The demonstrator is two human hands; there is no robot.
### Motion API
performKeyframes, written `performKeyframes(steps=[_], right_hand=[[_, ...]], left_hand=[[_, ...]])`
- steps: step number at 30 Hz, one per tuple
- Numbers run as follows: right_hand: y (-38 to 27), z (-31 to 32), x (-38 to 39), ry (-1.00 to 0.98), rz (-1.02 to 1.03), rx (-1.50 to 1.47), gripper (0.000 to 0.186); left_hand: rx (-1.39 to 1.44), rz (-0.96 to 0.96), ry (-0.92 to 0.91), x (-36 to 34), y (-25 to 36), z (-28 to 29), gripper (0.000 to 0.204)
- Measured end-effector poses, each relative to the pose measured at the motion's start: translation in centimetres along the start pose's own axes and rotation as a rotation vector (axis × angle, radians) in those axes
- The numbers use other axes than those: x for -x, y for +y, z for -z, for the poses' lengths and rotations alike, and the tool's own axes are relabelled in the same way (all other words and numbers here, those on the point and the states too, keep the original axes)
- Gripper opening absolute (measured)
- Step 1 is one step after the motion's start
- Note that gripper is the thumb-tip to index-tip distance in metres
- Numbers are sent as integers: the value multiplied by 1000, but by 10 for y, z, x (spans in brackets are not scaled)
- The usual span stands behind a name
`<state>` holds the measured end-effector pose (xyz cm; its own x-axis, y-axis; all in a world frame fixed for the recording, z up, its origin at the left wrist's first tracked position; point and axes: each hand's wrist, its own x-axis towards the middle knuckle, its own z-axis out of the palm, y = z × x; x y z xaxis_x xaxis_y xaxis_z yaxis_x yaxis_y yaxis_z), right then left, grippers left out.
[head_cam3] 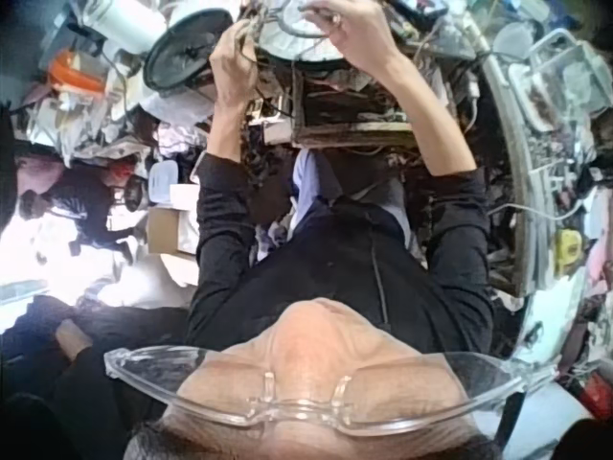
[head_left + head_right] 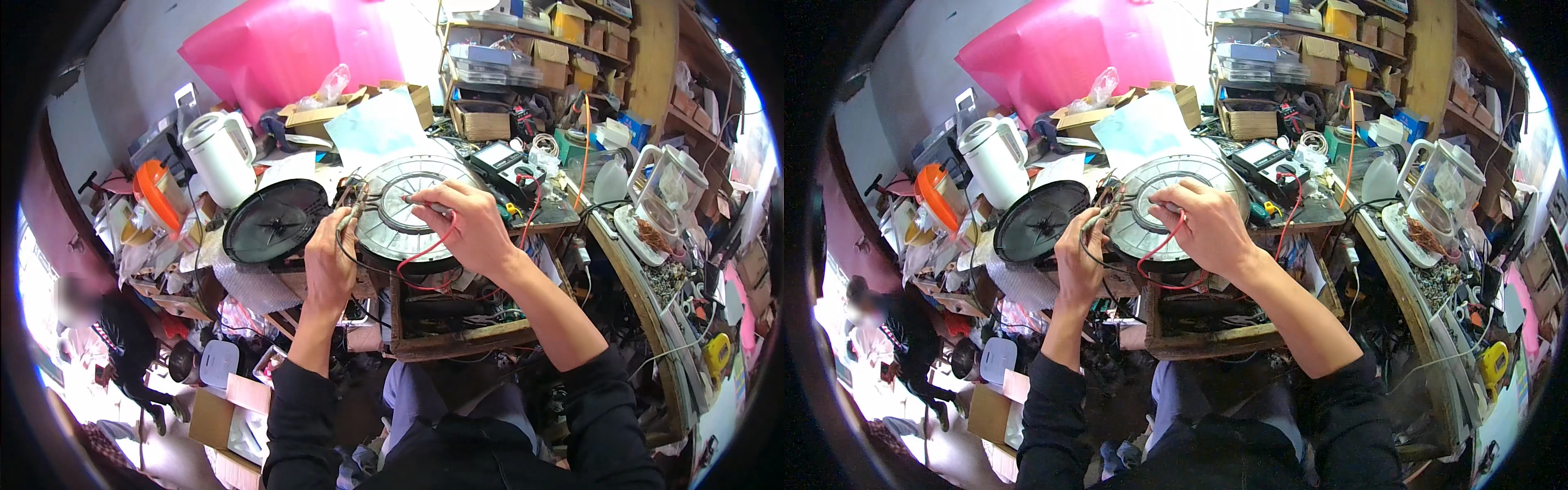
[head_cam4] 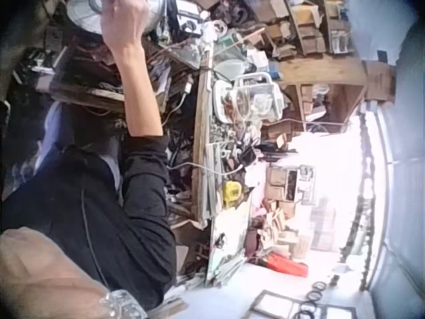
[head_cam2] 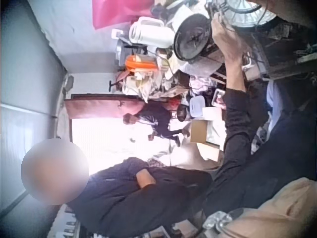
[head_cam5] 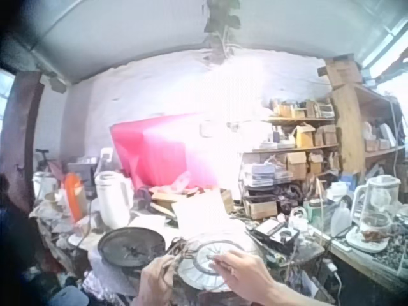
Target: The person disassembles a round electric grill, removes the top plate to expose the heating element, and uses a multimeter to test the internal wiring. They then reassemble the grill by placing the top plate back and closing the unit.
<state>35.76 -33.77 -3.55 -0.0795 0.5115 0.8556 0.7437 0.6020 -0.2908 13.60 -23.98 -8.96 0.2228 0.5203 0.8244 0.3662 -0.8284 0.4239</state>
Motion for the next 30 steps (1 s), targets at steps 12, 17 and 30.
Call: performKeyframes(steps=[12, 17, 30], right_hand=[[22, -31, -15, -71, -51, -8, 14], [36, -51, -25, -136, -99, 26, 16], [56, -80, -30, -129, -99, -5, 15]], left_hand=[[77, 68, -44, -11, -11, -1, 20], [49, 65, -67, -14, -9, 3, 19], [3, 107, -86, -11, -11, 4, 20]])
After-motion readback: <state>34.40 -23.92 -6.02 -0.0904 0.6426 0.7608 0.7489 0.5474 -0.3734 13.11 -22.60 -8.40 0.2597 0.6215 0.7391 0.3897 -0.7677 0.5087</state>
